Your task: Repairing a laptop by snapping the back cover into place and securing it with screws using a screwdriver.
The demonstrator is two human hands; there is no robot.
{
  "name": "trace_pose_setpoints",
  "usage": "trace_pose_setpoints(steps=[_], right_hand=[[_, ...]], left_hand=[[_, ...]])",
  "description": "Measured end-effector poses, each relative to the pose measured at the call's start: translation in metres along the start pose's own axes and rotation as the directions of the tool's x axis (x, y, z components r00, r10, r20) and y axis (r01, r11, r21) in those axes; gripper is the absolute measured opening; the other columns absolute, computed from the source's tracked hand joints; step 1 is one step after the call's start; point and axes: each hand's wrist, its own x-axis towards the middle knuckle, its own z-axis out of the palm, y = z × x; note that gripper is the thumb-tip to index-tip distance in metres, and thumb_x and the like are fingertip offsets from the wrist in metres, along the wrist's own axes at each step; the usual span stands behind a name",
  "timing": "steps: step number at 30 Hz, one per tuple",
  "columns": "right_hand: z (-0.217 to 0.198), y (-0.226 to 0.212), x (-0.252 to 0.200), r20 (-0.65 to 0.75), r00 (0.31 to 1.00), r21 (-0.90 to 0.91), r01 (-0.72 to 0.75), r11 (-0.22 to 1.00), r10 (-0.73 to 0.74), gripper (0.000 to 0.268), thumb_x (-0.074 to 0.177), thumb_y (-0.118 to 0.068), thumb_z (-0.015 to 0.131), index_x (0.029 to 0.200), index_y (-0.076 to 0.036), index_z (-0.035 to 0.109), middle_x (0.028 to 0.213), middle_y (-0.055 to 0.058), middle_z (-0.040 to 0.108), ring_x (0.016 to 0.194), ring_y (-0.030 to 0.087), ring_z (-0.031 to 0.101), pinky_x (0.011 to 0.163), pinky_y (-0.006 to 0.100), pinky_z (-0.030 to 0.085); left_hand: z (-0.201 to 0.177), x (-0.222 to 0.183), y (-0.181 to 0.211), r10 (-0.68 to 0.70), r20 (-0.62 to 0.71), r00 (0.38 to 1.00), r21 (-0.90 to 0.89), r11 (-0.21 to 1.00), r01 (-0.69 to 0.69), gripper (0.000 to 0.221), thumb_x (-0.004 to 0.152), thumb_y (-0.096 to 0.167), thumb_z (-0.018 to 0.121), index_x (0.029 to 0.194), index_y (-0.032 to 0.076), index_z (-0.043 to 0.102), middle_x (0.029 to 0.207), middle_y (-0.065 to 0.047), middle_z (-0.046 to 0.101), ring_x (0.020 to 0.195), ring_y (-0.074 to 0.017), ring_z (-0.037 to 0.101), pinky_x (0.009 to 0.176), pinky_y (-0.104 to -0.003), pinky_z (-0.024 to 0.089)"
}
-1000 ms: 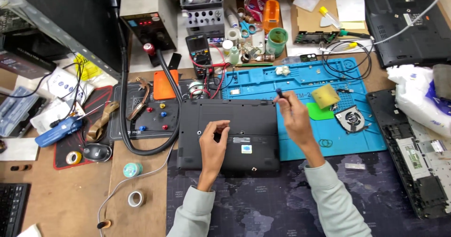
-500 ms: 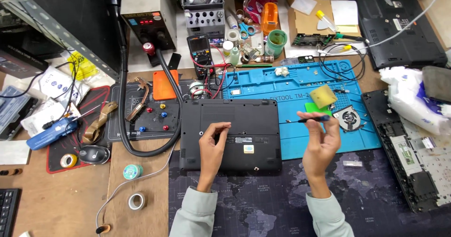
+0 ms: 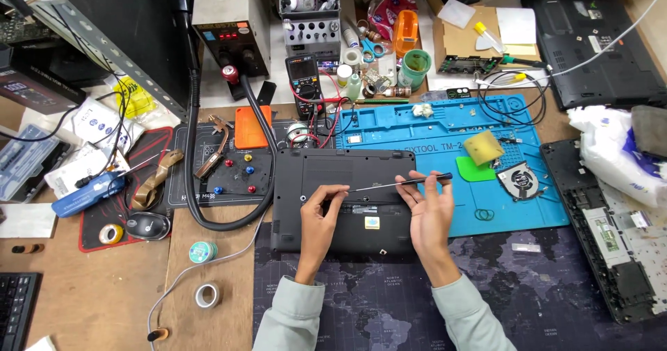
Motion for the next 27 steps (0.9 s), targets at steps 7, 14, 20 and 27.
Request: trace_pose_setpoints(steps=[7,14,20,27], right_hand=[[0.006,0.011,-0.003,0.050,0.997,-0.037,0.064,0.997,-0.062,0.024,0.109,-0.029,0.050,0.125,-0.017,0.037,0.113,0.019,0.068,0.103,0.042,0.073,0.092,0.051,0.062],[-0.002,0.014,-0.002,0.039,0.994,-0.040,0.099,0.994,-0.098,0.025,0.109,-0.031,0.048,0.126,-0.017,0.036,0.110,0.018,0.068,0.100,0.040,0.074,0.091,0.050,0.063],[-0.001,0.013,-0.002,0.032,0.994,-0.019,0.107,0.994,-0.106,0.025,0.109,-0.031,0.049,0.125,-0.017,0.037,0.106,0.016,0.068,0.098,0.039,0.075,0.090,0.048,0.064],[0.002,0.011,-0.005,0.039,0.992,-0.025,0.120,0.993,-0.119,0.025,0.109,-0.030,0.050,0.125,-0.016,0.037,0.105,0.016,0.068,0.096,0.038,0.076,0.089,0.049,0.064]], left_hand=[[0.001,0.000,0.001,-0.005,0.013,1.000,-0.001,1.000,0.005,0.017,0.096,0.004,0.065,0.105,0.010,0.078,0.087,-0.008,0.075,0.090,-0.0142,0.068,0.084,-0.033,0.055],[0.002,-0.001,-0.002,-0.007,-0.005,1.000,0.019,1.000,0.007,0.016,0.096,0.003,0.065,0.105,0.009,0.078,0.088,-0.010,0.075,0.091,-0.0162,0.069,0.084,-0.034,0.055],[0.003,-0.001,-0.003,0.010,0.004,1.000,0.031,0.999,-0.010,0.017,0.096,0.003,0.065,0.104,0.009,0.078,0.089,-0.009,0.075,0.091,-0.0175,0.070,0.085,-0.035,0.055],[0.002,-0.001,-0.001,0.023,0.003,1.000,0.026,0.999,-0.023,0.017,0.097,0.002,0.064,0.103,0.009,0.078,0.089,-0.009,0.075,0.091,-0.0184,0.071,0.086,-0.035,0.055]])
